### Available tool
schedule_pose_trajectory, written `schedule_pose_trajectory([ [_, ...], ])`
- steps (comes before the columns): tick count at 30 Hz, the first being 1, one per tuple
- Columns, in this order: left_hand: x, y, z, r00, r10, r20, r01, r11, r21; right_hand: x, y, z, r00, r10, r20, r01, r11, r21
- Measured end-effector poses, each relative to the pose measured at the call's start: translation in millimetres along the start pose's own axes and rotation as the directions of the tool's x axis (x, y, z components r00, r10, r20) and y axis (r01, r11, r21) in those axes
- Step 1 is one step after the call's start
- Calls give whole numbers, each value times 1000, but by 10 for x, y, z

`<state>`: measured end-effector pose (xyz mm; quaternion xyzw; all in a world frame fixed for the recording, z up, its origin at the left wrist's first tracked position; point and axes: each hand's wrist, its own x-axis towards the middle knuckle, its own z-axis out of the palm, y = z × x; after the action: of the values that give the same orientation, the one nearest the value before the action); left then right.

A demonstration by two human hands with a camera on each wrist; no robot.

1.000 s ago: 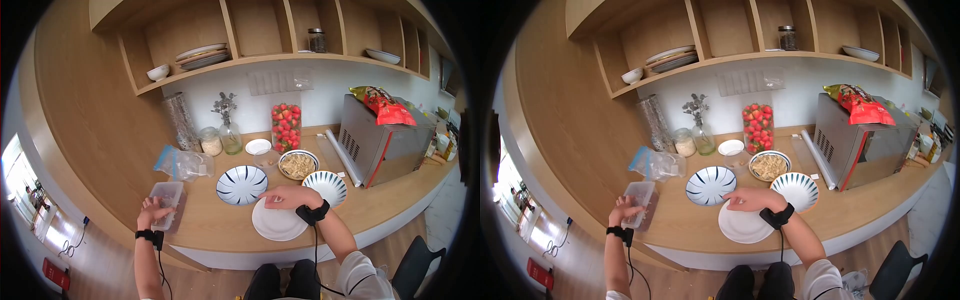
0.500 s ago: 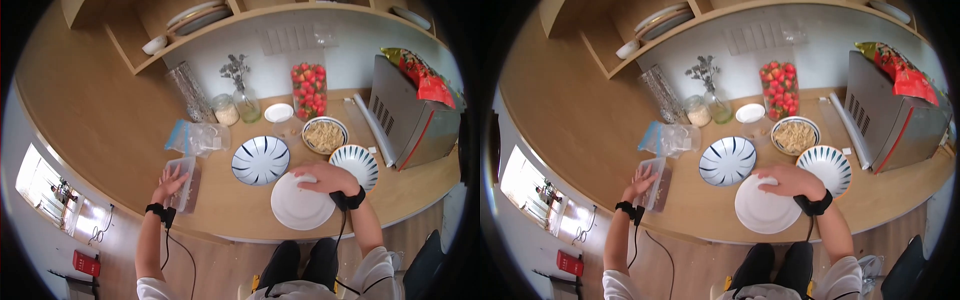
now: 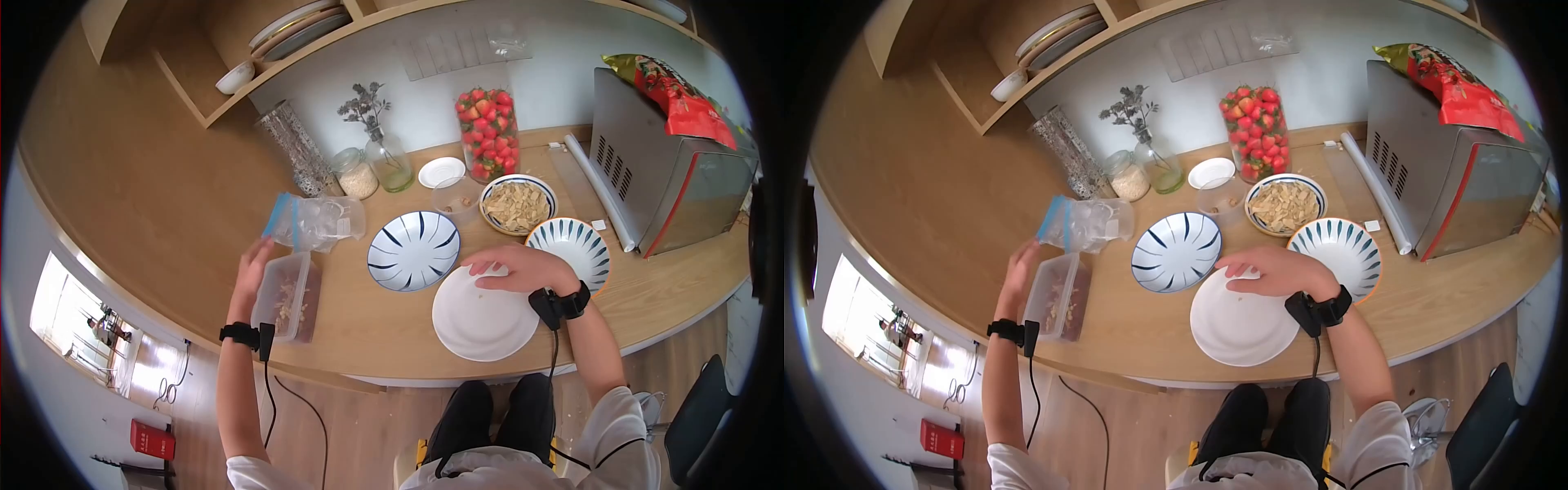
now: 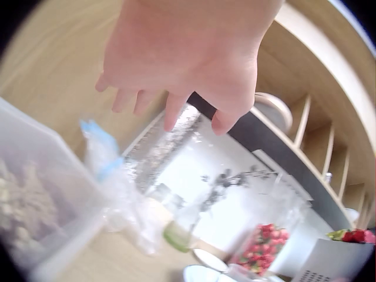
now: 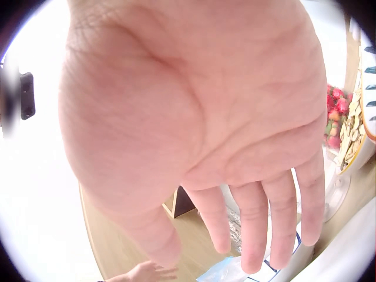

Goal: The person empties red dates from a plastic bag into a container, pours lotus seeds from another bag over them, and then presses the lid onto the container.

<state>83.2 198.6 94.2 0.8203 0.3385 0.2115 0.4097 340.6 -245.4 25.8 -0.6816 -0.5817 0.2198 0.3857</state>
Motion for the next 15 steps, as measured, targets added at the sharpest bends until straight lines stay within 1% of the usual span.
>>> schedule_pose_trajectory([
  [1, -93, 287, 90, 982, 182, -47, -183, 983, -20, 4, 14, -8, 1000, -12, 3, 12, 1000, 24],
  [2, -175, 521, 204, 929, 356, -98, -360, 932, -32, 0, 10, -25, 1000, -12, -2, 12, 1000, 14],
  [3, -226, 680, 323, 926, 362, -103, -368, 929, -39, -5, 1, -41, 1000, 10, -4, -10, 1000, 9],
  [4, -285, 813, 455, 868, 483, -117, -492, 868, -66, -15, -3, -48, 999, 32, -5, -32, 999, 4],
  [5, -338, 931, 607, 791, 597, -136, -610, 788, -89, -24, 10, -54, 1000, 29, -8, -29, 1000, -8],
  [7, -483, 1113, 1000, 770, 625, -129, -637, 738, -222, -46, 62, -61, 999, 23, -44, -25, 999, -35],
  [8, -527, 1160, 1179, 778, 622, -86, -621, 742, -251, -52, 64, -75, 998, 21, -61, -24, 998, -51],
  [9, -556, 1191, 1355, 781, 623, -44, -608, 742, -282, -58, 59, -106, 999, 53, -11, -54, 998, -38],
  [11, -572, 1251, 1686, 804, 587, 94, -503, 755, -421, -69, 148, -150, 993, 103, 60, -102, 995, -11],
  [13, -540, 1235, 1939, 760, 603, 242, -505, 782, -365, -85, 202, -159, 992, 103, 79, -100, 994, -34],
  [15, -583, 1270, 2145, 701, 669, 246, -594, 739, -318, -83, 225, -168, 990, 102, 96, -100, 995, -29],
])
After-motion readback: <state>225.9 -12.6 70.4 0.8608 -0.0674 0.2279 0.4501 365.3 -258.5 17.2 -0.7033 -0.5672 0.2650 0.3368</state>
